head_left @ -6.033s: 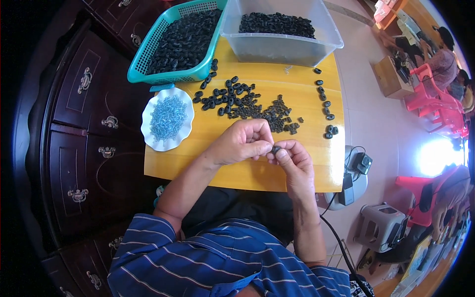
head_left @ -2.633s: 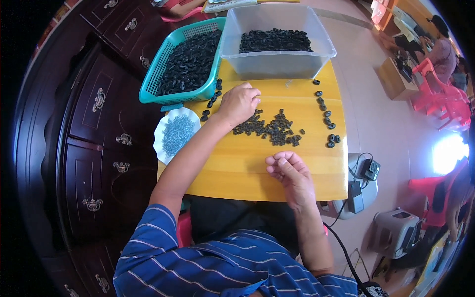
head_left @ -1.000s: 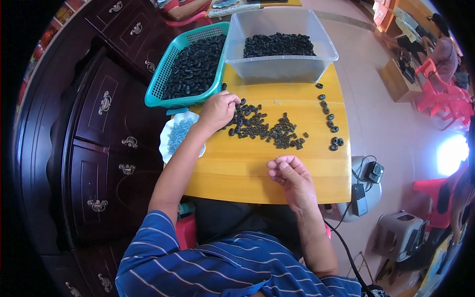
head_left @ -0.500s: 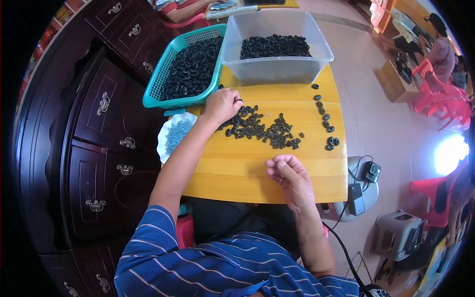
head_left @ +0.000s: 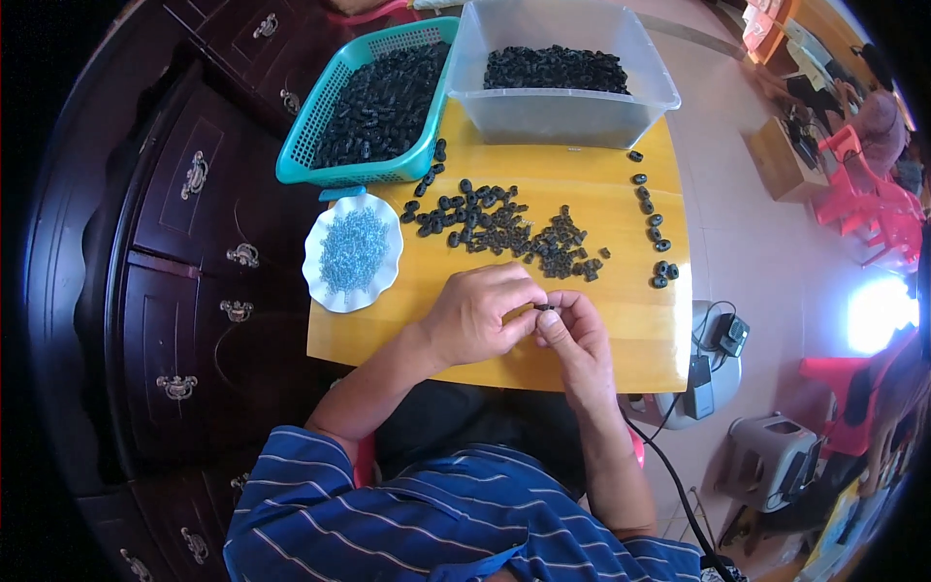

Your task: The person assembles cord locks by hand, picking up a plastic housing and a spring from the table, inserting the spring into the housing, and then placing the assembled unit back onto the table.

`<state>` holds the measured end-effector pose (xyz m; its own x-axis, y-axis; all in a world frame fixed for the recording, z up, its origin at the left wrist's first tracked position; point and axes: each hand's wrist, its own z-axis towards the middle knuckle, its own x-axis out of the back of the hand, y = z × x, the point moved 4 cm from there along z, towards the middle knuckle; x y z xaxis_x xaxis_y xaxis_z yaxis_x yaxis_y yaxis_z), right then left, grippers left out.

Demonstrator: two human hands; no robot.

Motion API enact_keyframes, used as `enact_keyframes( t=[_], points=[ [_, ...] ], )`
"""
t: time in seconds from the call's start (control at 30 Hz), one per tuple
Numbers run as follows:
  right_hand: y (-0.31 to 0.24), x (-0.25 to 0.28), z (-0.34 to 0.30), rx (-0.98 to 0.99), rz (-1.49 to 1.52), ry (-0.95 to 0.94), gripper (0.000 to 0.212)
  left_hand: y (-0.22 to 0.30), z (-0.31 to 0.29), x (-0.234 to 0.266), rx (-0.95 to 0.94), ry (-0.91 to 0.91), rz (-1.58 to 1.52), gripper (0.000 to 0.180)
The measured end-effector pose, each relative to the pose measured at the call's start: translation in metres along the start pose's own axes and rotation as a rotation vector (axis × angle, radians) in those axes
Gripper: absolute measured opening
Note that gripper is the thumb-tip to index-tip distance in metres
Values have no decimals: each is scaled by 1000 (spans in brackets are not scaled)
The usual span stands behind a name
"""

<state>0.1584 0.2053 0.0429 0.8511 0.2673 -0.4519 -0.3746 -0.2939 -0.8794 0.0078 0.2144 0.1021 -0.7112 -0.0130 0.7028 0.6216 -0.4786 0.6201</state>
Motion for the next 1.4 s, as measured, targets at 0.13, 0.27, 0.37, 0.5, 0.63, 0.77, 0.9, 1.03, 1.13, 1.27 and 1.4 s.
enact_keyframes(
  t=[0.13, 0.27, 0.37, 0.5, 0.63, 0.77, 0.9, 1.03, 1.13, 1.27, 1.4],
  points=[
    [2, -3, -1, -52, -21, -44, 19, -2, -9, 1, 8, -7, -46, 15],
    [1, -1, -2, -36, -41, -15, 18, -1, -9, 3, -4, -16, -103, 13],
    [2, 6, -2, -34, 8, -6, 20, -3, -9, 5, 31, -18, -250, 8],
    [-2, 5, -3, -49, 83, 15, 23, -5, -9, 15, 68, -36, -337, 8],
    [-1, 6, -1, -52, 76, 32, 22, -3, -9, 16, 238, -1, -443, 6],
    [1, 10, 0, -80, 169, 76, 21, -7, -10, 15, 196, 49, -391, 5],
    [-1, 11, 0, -76, 191, 41, 21, -4, -8, 20, 141, 47, -388, 7],
    [4, 12, -1, -81, 199, 30, 21, -3, -8, 18, 74, 89, -385, 7],
    [5, 12, -1, -67, 187, 10, 21, -2, -8, 14, 65, 65, -411, 8],
    [5, 7, -2, -94, 147, -63, 21, 0, -8, 10, 78, 54, -403, 7],
    [0, -6, -4, -84, 82, -80, 25, -2, -11, 6, 75, 72, -319, 8]
  ],
)
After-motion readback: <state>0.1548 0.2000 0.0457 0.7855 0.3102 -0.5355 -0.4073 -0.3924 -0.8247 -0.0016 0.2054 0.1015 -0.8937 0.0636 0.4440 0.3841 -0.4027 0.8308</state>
